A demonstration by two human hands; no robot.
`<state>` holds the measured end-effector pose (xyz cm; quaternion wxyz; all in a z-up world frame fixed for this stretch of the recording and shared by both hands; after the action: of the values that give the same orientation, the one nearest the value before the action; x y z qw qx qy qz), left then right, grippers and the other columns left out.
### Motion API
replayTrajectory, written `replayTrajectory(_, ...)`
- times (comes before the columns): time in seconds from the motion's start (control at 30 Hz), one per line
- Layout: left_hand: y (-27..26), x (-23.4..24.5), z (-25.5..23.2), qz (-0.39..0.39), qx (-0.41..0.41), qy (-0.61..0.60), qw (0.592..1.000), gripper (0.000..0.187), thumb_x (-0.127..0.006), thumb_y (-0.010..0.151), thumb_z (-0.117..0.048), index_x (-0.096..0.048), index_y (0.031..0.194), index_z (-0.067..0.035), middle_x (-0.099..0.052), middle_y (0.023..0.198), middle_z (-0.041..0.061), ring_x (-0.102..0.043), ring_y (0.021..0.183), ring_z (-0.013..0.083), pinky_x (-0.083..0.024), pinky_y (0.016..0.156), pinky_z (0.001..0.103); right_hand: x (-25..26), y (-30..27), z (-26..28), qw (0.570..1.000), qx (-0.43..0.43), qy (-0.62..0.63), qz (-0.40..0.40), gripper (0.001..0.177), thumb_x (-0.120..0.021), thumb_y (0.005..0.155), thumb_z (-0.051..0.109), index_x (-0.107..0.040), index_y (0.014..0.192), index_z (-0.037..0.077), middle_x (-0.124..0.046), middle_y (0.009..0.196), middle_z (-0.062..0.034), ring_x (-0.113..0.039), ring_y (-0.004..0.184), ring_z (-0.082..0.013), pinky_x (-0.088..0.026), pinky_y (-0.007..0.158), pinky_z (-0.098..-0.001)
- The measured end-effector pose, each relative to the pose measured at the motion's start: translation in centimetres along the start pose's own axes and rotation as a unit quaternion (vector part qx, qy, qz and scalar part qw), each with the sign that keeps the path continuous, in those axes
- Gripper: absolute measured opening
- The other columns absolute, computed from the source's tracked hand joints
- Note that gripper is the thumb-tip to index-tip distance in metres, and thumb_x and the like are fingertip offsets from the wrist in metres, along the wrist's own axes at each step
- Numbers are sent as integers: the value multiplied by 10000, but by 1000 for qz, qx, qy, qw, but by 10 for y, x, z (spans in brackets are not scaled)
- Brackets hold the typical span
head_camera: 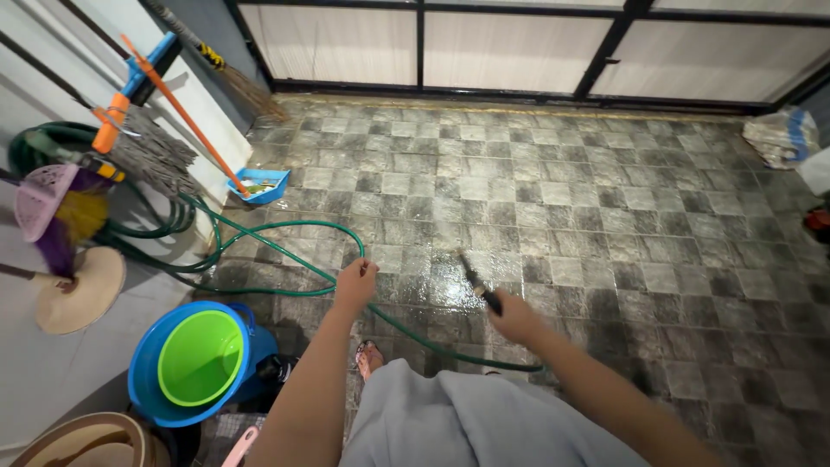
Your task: The person mops a tiled floor using a mop, then hangs the mop on a wall rack. They pick up a green bucket, fill it with water from a hose, and rinse the floor with the hose nozzle.
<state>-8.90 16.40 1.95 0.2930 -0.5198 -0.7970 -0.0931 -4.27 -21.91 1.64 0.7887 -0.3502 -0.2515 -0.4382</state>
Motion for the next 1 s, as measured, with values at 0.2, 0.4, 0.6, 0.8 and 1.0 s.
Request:
replayTrajectory(0.2,3,21,21,-25,5,3,1000,253,-609,969,-291,-736,969,-73,-678,757,141,-656,708,302,-499,682,415,-7,5,58,991,111,-65,29,320,-703,848,285,-576,1080,105,-704,831,-223,-688,835,-442,-531,741,-533)
replayTrajectory(0.4,0,31,51,-67,-25,-14,997,240,-628,932,-274,-726,940,-55,-694,772,112,-671,717,268,-522,693,396,-2,16,94,986,127,-92,48,309,-697,858,279,-546,1077,122,-699,814,-206,-691,816,-431,-518,723,-543)
replayTrajectory(0.6,7,46,44,-42,10,-3,999,265,-604,965,-291,-714,961,-49,-672,779,139,-647,716,293,-508,698,426,-8,25,122,985,132,-92,58,279,-686,849,259,-551,1058,131,-704,798,-182,-700,812,-410,-527,713,-530)
replayTrajectory(0.8,24,64,30,-40,27,10,999,264,-602,965,-298,-715,969,-60,-675,784,127,-651,728,287,-515,706,424,-15,46,130,984,137,-97,65,262,-674,856,239,-548,1044,106,-692,773,-201,-699,791,-406,-527,716,-525)
replayTrajectory(1.0,43,85,31,-54,29,22,998,256,-620,942,-293,-736,956,-66,-701,800,123,-675,749,284,-525,722,425,-20,60,149,976,148,-112,110,243,-659,870,235,-548,1050,115,-692,769,-183,-698,768,-392,-530,712,-514)
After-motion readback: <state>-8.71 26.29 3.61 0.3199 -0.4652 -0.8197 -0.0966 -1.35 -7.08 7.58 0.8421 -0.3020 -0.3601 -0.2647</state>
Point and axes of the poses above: each hand's wrist, its own y-axis towards the middle knuckle, its own x-axis out of the back of the hand, z = x × y, the point moved 2 cm from there along y, towards the middle knuckle
